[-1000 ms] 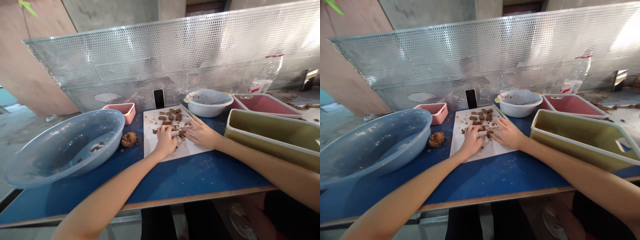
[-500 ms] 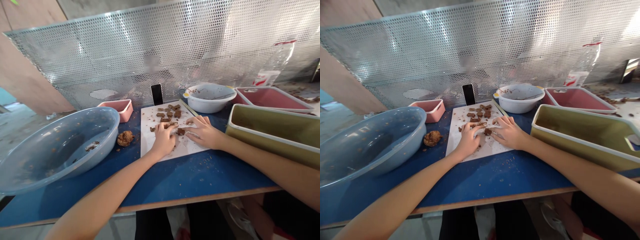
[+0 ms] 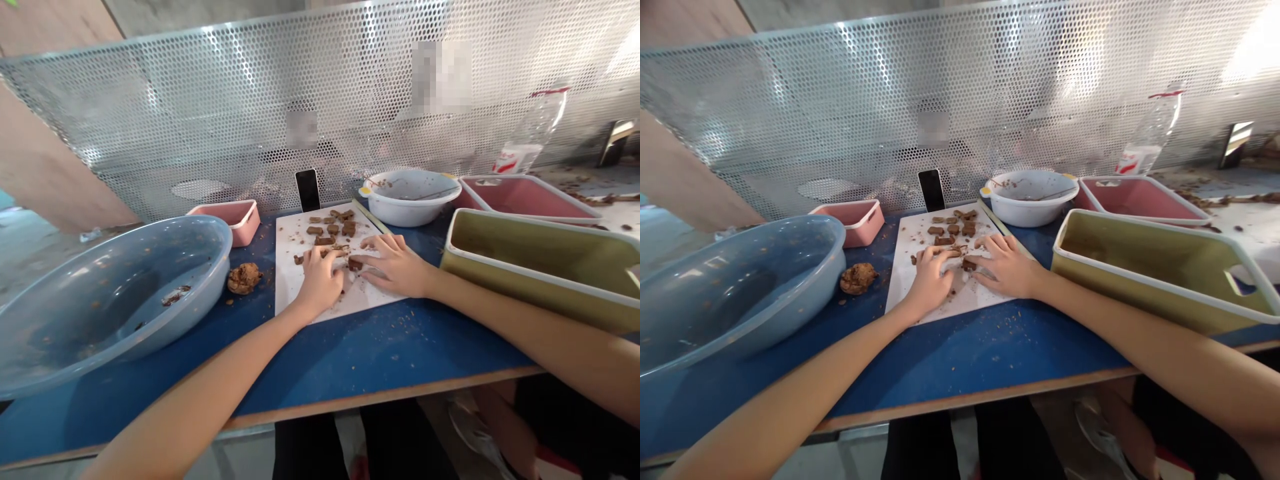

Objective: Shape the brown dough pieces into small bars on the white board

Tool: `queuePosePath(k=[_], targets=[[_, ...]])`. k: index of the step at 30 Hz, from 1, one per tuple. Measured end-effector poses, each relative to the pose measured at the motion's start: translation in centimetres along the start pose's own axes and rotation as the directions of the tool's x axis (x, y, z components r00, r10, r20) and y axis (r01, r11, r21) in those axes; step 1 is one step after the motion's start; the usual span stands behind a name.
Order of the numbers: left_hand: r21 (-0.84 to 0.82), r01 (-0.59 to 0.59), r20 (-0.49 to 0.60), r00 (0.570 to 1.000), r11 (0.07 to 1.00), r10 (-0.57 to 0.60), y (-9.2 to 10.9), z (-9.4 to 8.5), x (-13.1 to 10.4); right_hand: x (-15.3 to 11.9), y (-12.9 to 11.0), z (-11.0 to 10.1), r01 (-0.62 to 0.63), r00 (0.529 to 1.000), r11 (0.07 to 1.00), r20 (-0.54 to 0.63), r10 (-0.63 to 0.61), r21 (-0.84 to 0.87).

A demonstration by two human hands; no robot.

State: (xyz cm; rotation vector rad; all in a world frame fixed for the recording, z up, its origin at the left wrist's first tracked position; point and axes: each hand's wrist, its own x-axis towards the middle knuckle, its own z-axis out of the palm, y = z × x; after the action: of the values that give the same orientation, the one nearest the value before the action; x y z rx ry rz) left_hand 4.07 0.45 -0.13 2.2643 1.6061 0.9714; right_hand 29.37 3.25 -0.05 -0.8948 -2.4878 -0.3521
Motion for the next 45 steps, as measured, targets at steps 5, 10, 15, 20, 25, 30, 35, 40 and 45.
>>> queuePosePath(k=[5, 10, 15, 20, 25, 30, 35, 40, 45], targets=[[-0.002, 0.006, 0.010, 1.000, 1.000, -0.006, 0.0, -0.1, 0.0, 0.2, -0.1, -0.1, -0.062, 0.998, 0.998, -0.011, 0.063, 0.016], [-0.003, -0.002, 0.000, 1.000, 1.000, 0.002, 0.0, -0.1, 0.1, 0.3, -0.1, -0.2, -0.040, 0.999, 0.999, 0.010, 0.040, 0.010], [-0.010, -0.002, 0.008, 1.000, 1.000, 0.002, 0.0, -0.1, 0.0, 0.2, 0.1, -0.5, -0.102, 0.994, 0.994, -0.026, 0.104, 0.049], [-0.008, 0.008, 0.013, 1.000, 1.000, -0.008, 0.0, -0.1, 0.0, 0.0, 0.0, -1.1, -0.016, 1.000, 0.999, 0.014, 0.016, 0.043], [-0.003, 0.007, 0.009, 1.000, 1.000, -0.007, 0.0, -0.1, 0.0, -0.1, 0.1, -1.4, 0.027, 1.000, 0.998, 0.011, -0.027, 0.049], [-0.009, 0.010, 0.004, 1.000, 1.000, -0.010, 0.1, 0.0, 0.0, -0.1, 0.2, -1.2, 0.055, 0.998, 0.996, 0.028, -0.057, 0.063], [-0.006, 0.002, 0.002, 1.000, 1.000, -0.002, 0.1, 0.0, 0.0, -0.2, 0.3, -1.3, 0.069, 0.997, 0.997, 0.032, -0.070, 0.043], [-0.010, 0.001, -0.001, 1.000, 1.000, -0.001, 0.1, 0.0, 0.0, -0.2, 0.4, -1.3, 0.067, 0.998, 0.996, 0.003, -0.067, 0.055], [-0.009, 0.002, 0.007, 1.000, 1.000, -0.002, 0.0, 0.0, 0.0, -0.4, 0.7, -1.3, 0.080, 0.995, 0.994, -0.059, -0.076, 0.073]])
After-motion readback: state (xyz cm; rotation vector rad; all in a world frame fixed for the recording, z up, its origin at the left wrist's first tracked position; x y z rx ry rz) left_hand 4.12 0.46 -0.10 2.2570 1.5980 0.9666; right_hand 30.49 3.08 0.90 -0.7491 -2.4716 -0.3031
